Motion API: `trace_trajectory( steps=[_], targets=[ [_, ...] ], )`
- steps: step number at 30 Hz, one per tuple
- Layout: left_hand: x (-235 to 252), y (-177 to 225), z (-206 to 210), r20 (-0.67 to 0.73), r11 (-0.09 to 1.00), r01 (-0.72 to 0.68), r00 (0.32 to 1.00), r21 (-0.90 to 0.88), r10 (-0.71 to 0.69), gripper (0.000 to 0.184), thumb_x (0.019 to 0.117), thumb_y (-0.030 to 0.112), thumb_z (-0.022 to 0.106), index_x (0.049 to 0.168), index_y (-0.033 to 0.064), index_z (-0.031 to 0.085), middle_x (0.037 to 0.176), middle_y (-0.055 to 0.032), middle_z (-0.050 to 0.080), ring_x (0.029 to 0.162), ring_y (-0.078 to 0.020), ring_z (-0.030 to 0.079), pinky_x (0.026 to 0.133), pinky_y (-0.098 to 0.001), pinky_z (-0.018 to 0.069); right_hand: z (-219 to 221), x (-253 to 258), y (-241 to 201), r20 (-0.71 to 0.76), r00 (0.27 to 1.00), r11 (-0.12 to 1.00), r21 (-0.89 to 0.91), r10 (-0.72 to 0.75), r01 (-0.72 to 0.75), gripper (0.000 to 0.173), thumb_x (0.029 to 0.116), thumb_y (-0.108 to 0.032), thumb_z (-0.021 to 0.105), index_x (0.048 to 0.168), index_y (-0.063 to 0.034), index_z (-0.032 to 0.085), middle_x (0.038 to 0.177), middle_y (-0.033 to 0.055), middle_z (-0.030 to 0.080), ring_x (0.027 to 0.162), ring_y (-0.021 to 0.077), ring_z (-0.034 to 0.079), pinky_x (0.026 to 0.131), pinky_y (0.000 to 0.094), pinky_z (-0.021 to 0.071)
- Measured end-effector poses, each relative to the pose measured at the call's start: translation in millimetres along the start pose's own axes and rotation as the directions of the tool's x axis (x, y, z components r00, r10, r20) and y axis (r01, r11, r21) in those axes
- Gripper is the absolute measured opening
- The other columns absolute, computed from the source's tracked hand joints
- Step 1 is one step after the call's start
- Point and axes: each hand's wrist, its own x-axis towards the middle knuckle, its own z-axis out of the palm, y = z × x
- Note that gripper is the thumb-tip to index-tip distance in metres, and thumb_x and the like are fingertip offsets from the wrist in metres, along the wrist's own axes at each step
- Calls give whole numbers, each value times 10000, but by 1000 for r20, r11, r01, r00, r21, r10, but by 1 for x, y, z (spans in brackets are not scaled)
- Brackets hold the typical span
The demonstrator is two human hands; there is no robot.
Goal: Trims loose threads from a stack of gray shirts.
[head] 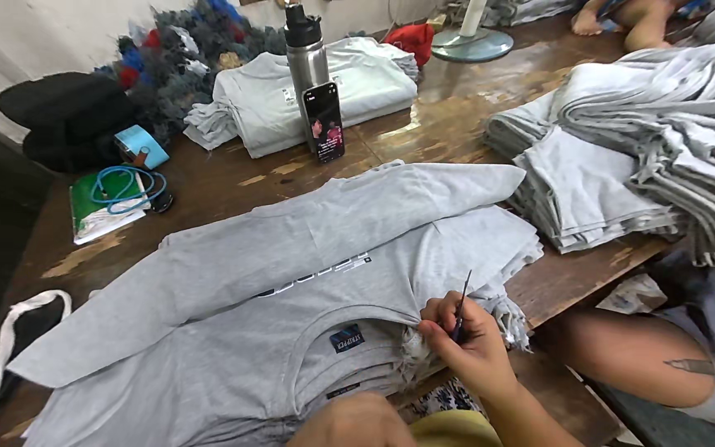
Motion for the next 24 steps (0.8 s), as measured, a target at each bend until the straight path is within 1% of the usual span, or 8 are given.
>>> trace_trajectory(
  steps=[3, 5, 10, 14, 16, 19, 22, 24],
  targets=[
    [21, -13, 25, -445, 956, 147, 895, 254, -19, 422, 919, 456, 731, 1085, 72, 673, 1042, -44, 656, 974, -47, 651, 837, -205, 571, 1, -1, -2, 2, 1000, 1000, 9, 8, -8, 138, 964, -89, 640, 912, -151, 529, 761, -94, 545, 659, -77, 497, 581, 68, 406],
    [34, -28, 41, -598, 915, 213, 801, 344, 39, 447, 871, 406, 798, 1107, 49, 671, 1121, -74, 635, 1016, -42, 646, 851, -181, 576, 2, -1, -3, -2, 1000, 1000, 12, 5, -5, 145, 961, -86, 641, 909, -156, 525, 758, -96, 540, 659, -76, 493, 583, 71, 404],
    [42, -44, 48, -659, 932, 164, 746, 322, 96, 38, 895, 22, 711, 930, 8, 705, 976, -64, 729, 919, -51, 713, 798, -177, 603, -2, -3, -3, -30, 999, 999, 7, 31, -31, 147, 956, -97, 653, 903, -171, 537, 759, -101, 554, 663, -69, 511, 580, 80, 420],
    [38, -44, 48, -662, 966, 162, 750, 200, 11, 68, 912, -12, 666, 977, 8, 664, 989, -55, 711, 868, -47, 698, 762, -186, 603, -6, -14, -10, 43, 998, 987, -155, 39, -32, 117, 984, -170, 646, 931, -125, 551, 784, -55, 582, 661, -43, 552, 578, 108, 478],
    [37, -43, 48, -665, 973, 163, 747, 163, -14, 83, 915, -27, 650, 993, 2, 644, 1008, -59, 702, 869, -36, 688, 756, -174, 594, -11, -23, -18, 167, 981, 986, -149, 102, -78, 214, 1017, -300, 642, 942, -119, 557, 763, -46, 552, 638, -37, 519, 562, 121, 451],
    [37, -39, 48, -664, 986, 155, 745, 70, -70, 79, 927, -24, 648, 997, -1, 619, 1026, -54, 694, 862, -32, 684, 756, -181, 597, -20, -39, -26, 441, 857, 954, 6, 267, -300, 357, 1029, -475, 580, 942, -129, 572, 719, -56, 526, 606, -35, 480, 545, 137, 401],
    [36, -37, 48, -672, 989, 147, 733, 14, -99, 62, 940, -9, 639, 989, 10, 606, 1020, -40, 688, 864, -31, 681, 763, -190, 597, -27, -53, -23, 659, 649, 782, 146, 380, -606, 328, 1061, -476, 503, 968, -171, 578, 698, -86, 505, 585, -30, 480, 524, 143, 395],
    [36, -37, 47, -676, 990, 139, 729, -3, -104, 61, 944, -5, 636, 992, 15, 605, 1020, -33, 685, 875, -33, 682, 772, -193, 598, -28, -58, -19, 712, 563, 652, 196, 420, -733, 325, 1066, -501, 469, 961, -209, 567, 705, -107, 507, 580, -28, 487, 509, 138, 398]
  ],
)
